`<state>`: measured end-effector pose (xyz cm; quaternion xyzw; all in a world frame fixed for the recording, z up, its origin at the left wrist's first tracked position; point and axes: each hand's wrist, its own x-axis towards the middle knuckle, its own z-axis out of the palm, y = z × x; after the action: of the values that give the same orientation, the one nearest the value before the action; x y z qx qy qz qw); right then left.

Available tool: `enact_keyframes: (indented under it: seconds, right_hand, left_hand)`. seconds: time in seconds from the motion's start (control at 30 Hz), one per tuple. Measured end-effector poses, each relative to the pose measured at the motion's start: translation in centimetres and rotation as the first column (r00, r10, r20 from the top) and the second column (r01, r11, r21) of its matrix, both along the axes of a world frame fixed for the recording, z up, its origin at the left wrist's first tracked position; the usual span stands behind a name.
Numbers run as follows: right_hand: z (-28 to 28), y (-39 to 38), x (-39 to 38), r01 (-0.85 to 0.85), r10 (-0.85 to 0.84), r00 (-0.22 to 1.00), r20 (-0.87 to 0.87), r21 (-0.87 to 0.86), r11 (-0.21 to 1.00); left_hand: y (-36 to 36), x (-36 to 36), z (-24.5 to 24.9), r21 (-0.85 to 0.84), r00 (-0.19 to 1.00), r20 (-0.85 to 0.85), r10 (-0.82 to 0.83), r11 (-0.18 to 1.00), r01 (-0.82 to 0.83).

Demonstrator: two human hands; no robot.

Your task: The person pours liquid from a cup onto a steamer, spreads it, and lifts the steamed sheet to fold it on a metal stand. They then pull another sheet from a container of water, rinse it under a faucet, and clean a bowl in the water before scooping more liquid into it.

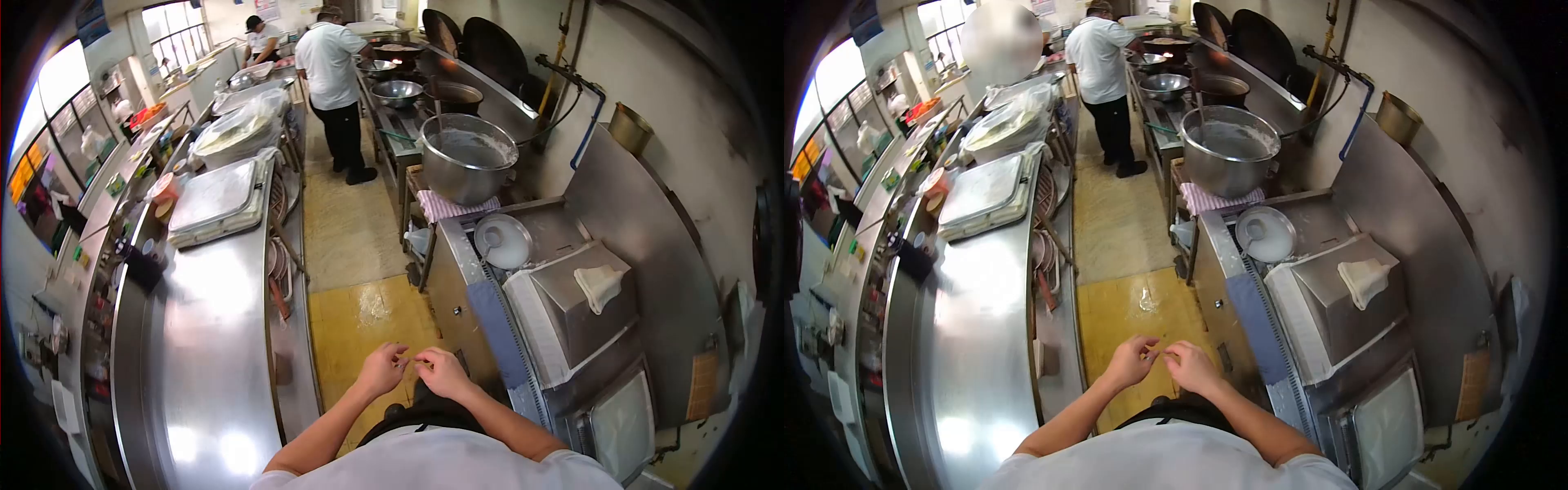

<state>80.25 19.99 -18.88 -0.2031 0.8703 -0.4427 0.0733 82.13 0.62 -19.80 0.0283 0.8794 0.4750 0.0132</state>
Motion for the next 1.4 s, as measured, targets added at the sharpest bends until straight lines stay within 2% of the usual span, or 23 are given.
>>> enact_keyframes:
  seconds: [0.1,0.2,0.3,0.4,0.5,0.53,0.6,0.63,0.67,0.77,0.8,0.83,0.9,0.93,0.97,1.03,1.13,1.2,1.23,1.3,1.4]
  right_hand:
    - [-1.5,0.6,-3.9,0.078,-0.074,0.991,0.113,-0.027,0.997]
    - [-2.9,1.6,-8.7,0.06,-0.059,0.998,0.033,-0.042,0.997]
    - [-4.2,2.6,-14.5,0.118,-0.11,0.989,0.095,-0.09,0.989]
    - [-4.1,4.2,-20.6,0.309,-0.283,0.947,0.151,-0.192,0.931]
    - [-7.9,7.1,-26.5,0.476,-0.457,0.88,0.133,-0.261,0.84]
    - [-7.6,8.5,-28.3,0.519,-0.494,0.851,0.176,-0.149,0.841]
    - [-11.3,9.9,-31.4,0.66,-0.64,0.75,0.166,-0.13,0.74]
    - [-11.3,10.9,-32.9,0.723,-0.709,0.691,0.143,-0.117,0.681]
    - [-11.2,12.0,-33.8,0.749,-0.729,0.648,0.219,-0.014,0.662]
    - [-14.3,14.0,-36.5,0.78,-0.789,0.585,0.189,0.133,0.611]
    - [-10.6,14.0,-36.9,0.75,-0.755,0.546,0.362,0.191,0.634]
    - [-11.8,14.0,-37.5,0.763,-0.772,0.531,0.348,0.201,0.615]
    - [-14.9,13.6,-38.6,0.791,-0.807,0.491,0.327,0.221,0.571]
    - [-14.5,13.0,-38.9,0.822,-0.847,0.449,0.283,0.241,0.516]
    - [-14.1,12.7,-39.2,0.811,-0.849,0.435,0.301,0.28,0.514]
    - [-9.9,12.2,-40.1,0.785,-0.852,0.404,0.333,0.353,0.509]
    - [-14.3,11.6,-41.7,0.856,-0.918,0.296,0.263,0.354,0.377]
    - [-15.6,11.9,-42.9,0.877,-0.908,0.226,0.354,0.331,0.348]
    - [-16.0,11.9,-43.4,0.888,-0.896,0.194,0.4,0.316,0.334]
    - [-16.6,11.8,-44.1,0.959,-0.86,0.153,0.487,0.138,0.248]
    - [-16.3,11.3,-42.7,0.983,-0.722,0.161,0.673,-0.176,0.055]
  left_hand:
    - [-0.1,-3.9,0.0,-0.052,0.999,0.007,-0.031,0.998,0.031]
    - [0.5,-8.7,0.2,-0.081,0.998,0.02,-0.066,0.994,0.068]
    - [0.8,-14.4,1.3,-0.226,0.986,0.115,-0.123,0.963,0.147]
    - [1.1,-19.9,2.2,-0.183,0.977,0.146,-0.153,0.967,0.179]
    - [1.5,-25.2,1.0,-0.161,0.973,0.141,-0.181,0.966,0.203]
    - [1.8,-26.8,1.2,-0.131,0.967,0.186,-0.174,0.971,0.2]
    - [2.4,-29.5,1.3,-0.124,0.959,0.197,-0.203,0.965,0.23]
    - [3.2,-31.0,1.1,-0.109,0.956,0.191,-0.222,0.963,0.245]
    - [4.0,-32.3,0.8,-0.092,0.943,0.231,-0.238,0.96,0.265]
    - [6.6,-36.4,-0.1,-0.05,0.896,0.308,-0.32,0.935,0.351]
    - [7.7,-37.5,-0.3,-0.039,0.877,0.321,-0.357,0.921,0.389]
    - [8.5,-38.5,-0.8,-0.028,0.855,0.337,-0.393,0.904,0.427]
    - [10.2,-40.8,-3.5,0.019,0.834,0.308,-0.458,0.88,0.475]
    - [11.0,-42.1,-4.8,0.043,0.819,0.291,-0.495,0.862,0.506]
    - [11.6,-43.4,-6.1,0.06,0.798,0.306,-0.519,0.847,0.528]
    - [13.2,-46.1,-8.2,0.096,0.755,0.327,-0.569,0.814,0.573]
    - [15.2,-50.8,-14.3,0.05,0.71,0.323,-0.626,0.76,0.648]
    - [15.9,-53.6,-14.9,0.03,0.664,0.363,-0.654,0.72,0.693]
    - [16.5,-54.9,-14.3,0.151,0.629,0.451,-0.633,0.749,0.645]
    - [17.4,-56.7,-13.8,0.352,0.508,0.625,-0.592,0.795,0.494]
    - [18.6,-58.0,-13.6,0.495,0.383,0.697,-0.606,0.793,0.355]
